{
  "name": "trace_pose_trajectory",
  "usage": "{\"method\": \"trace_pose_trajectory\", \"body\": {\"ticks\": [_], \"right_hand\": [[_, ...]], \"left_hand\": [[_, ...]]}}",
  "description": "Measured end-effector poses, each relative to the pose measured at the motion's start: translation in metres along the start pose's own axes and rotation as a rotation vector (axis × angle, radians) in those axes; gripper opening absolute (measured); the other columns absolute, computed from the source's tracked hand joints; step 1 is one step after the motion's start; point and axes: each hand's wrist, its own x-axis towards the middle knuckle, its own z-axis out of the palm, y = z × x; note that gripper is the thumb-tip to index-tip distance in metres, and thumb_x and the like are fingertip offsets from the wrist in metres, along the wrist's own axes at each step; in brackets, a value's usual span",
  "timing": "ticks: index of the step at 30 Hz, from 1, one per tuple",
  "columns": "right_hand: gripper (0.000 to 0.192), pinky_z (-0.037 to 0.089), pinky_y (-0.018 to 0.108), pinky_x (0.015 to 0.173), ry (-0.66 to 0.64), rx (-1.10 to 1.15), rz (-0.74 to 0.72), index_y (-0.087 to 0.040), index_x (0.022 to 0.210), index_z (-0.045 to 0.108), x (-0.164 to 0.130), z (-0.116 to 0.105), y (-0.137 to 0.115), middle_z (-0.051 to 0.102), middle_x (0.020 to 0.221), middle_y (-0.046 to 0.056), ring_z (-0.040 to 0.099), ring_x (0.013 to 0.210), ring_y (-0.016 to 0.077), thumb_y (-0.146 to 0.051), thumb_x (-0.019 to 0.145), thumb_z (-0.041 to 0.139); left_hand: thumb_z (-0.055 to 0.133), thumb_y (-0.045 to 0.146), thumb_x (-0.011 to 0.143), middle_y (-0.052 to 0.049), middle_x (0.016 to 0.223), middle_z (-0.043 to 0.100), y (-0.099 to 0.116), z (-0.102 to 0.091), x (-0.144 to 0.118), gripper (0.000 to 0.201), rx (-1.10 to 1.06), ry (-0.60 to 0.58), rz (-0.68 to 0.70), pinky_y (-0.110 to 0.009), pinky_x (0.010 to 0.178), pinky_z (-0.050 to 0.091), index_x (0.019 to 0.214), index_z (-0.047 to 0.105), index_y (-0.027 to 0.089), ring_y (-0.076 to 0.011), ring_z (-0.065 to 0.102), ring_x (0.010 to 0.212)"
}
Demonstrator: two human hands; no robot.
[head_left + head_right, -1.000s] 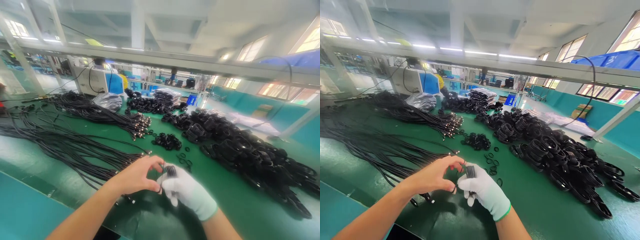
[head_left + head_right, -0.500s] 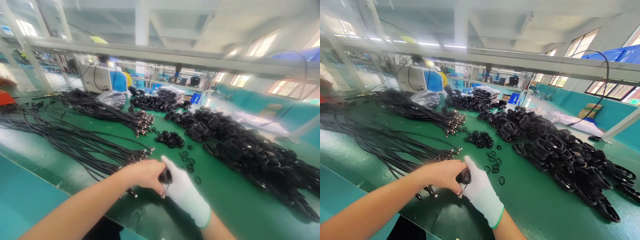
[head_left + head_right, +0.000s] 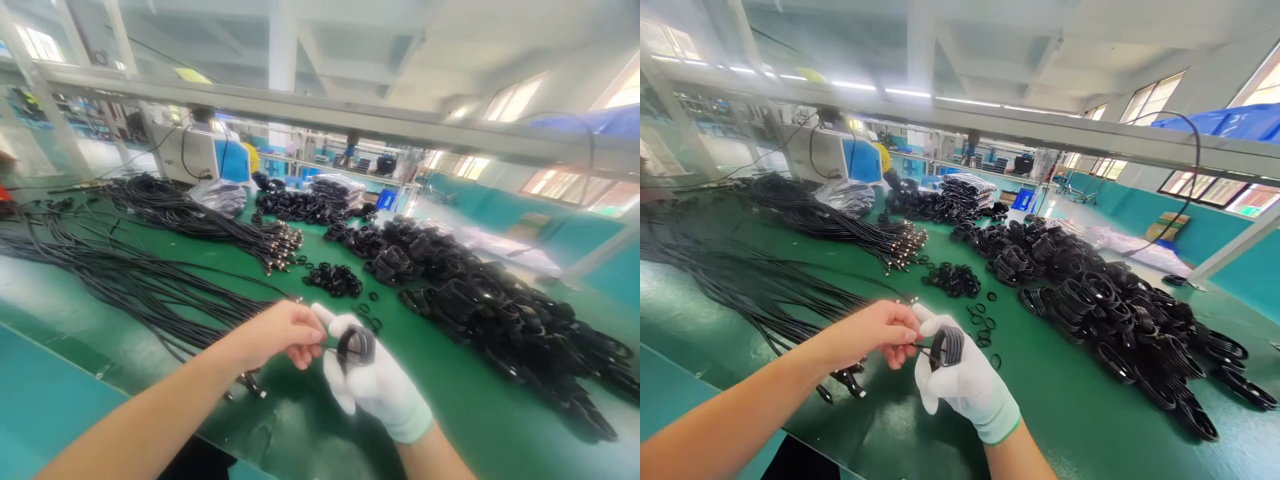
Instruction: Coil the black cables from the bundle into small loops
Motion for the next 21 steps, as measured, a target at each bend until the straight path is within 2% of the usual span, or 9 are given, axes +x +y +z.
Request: {"method": "trace_pose_trajectory", "body": {"ticks": [3, 7, 9, 11, 14, 16, 18, 20, 21], "right_hand": [[0.053, 0.032, 0.018, 0.040, -0.003, 0.020, -0.023, -0.022, 0.112, 0.042, 0.003, -0.002, 0.009, 0.058, 0.055, -0.005, 0.048, 0.040, 0.0088, -0.020, 0.066, 0.069], [0.054, 0.034, 0.017, 0.041, 0.055, 0.042, -0.039, -0.020, 0.114, 0.042, 0.003, -0.002, 0.009, 0.057, 0.057, -0.004, 0.048, 0.041, 0.0081, -0.016, 0.066, 0.065], [0.054, 0.035, 0.017, 0.041, 0.074, 0.036, -0.014, -0.020, 0.116, 0.042, 0.002, -0.003, 0.007, 0.058, 0.059, -0.004, 0.048, 0.041, 0.0078, -0.015, 0.066, 0.064], [0.051, 0.035, 0.017, 0.040, 0.064, 0.027, 0.051, -0.017, 0.113, 0.045, 0.002, -0.003, 0.006, 0.058, 0.058, -0.003, 0.047, 0.040, 0.0071, -0.014, 0.067, 0.064], [0.042, 0.034, 0.017, 0.037, 0.007, 0.058, 0.124, -0.012, 0.102, 0.051, 0.002, -0.005, 0.010, 0.058, 0.056, -0.001, 0.046, 0.037, 0.0067, -0.020, 0.066, 0.071], [0.047, 0.037, 0.018, 0.037, 0.002, 0.151, 0.129, -0.012, 0.102, 0.051, 0.003, -0.006, 0.013, 0.060, 0.062, 0.002, 0.050, 0.040, 0.0082, -0.041, 0.069, 0.070], [0.060, 0.043, 0.020, 0.040, 0.036, 0.260, 0.154, -0.015, 0.107, 0.048, 0.006, -0.006, 0.014, 0.063, 0.071, 0.005, 0.056, 0.046, 0.0113, -0.066, 0.075, 0.051], [0.071, 0.048, 0.024, 0.042, 0.069, 0.332, 0.210, -0.016, 0.110, 0.047, 0.009, -0.005, 0.014, 0.063, 0.074, 0.007, 0.059, 0.052, 0.0140, -0.076, 0.078, 0.029], [0.072, 0.049, 0.025, 0.042, 0.086, 0.354, 0.232, -0.016, 0.110, 0.048, 0.010, -0.004, 0.013, 0.063, 0.074, 0.007, 0.060, 0.054, 0.0148, -0.076, 0.078, 0.025]], "left_hand": [[0.066, 0.020, 0.070, -0.004, 0.071, 0.063, 0.005, 0.004, 0.003, 0.018, -0.235, 0.079, 0.071, -0.024, 0.059, 0.051, 0.084, 0.063, 0.010, -0.0110, 0.060, 0.059], [0.063, 0.017, 0.072, -0.006, 0.084, 0.065, 0.006, 0.011, 0.006, 0.021, -0.303, 0.146, 0.139, -0.029, 0.070, 0.052, 0.092, 0.062, 0.011, -0.0134, 0.061, 0.070], [0.058, 0.017, 0.076, -0.007, 0.096, 0.065, 0.008, 0.013, 0.004, 0.024, -0.172, 0.236, 0.239, -0.033, 0.078, 0.050, 0.099, 0.062, 0.014, -0.0162, 0.061, 0.082], [0.057, 0.016, 0.076, -0.004, 0.107, 0.063, 0.011, 0.014, 0.001, 0.029, 0.108, 0.303, 0.367, -0.034, 0.087, 0.046, 0.104, 0.063, 0.020, -0.0186, 0.057, 0.097], [0.057, 0.011, 0.072, 0.001, 0.102, 0.066, 0.014, 0.018, 0.001, 0.030, 0.506, 0.270, 0.495, -0.032, 0.090, 0.042, 0.096, 0.068, 0.026, -0.0186, 0.054, 0.100], [0.055, 0.008, 0.071, 0.002, 0.091, 0.067, 0.012, 0.020, 0.005, 0.028, 0.587, 0.300, 0.500, -0.031, 0.085, 0.043, 0.088, 0.069, 0.025, -0.0173, 0.056, 0.092], [0.053, 0.007, 0.072, 0.003, 0.088, 0.067, 0.008, 0.020, 0.009, 0.027, 0.571, 0.387, 0.465, -0.029, 0.080, 0.044, 0.086, 0.067, 0.024, -0.0162, 0.057, 0.087], [0.052, 0.009, 0.072, 0.002, 0.088, 0.066, 0.003, 0.018, 0.011, 0.025, 0.545, 0.434, 0.423, -0.028, 0.076, 0.045, 0.086, 0.066, 0.023, -0.0157, 0.058, 0.083], [0.052, 0.009, 0.072, 0.002, 0.087, 0.066, 0.001, 0.016, 0.012, 0.024, 0.539, 0.444, 0.403, -0.028, 0.074, 0.045, 0.086, 0.066, 0.023, -0.0157, 0.058, 0.081]]}}
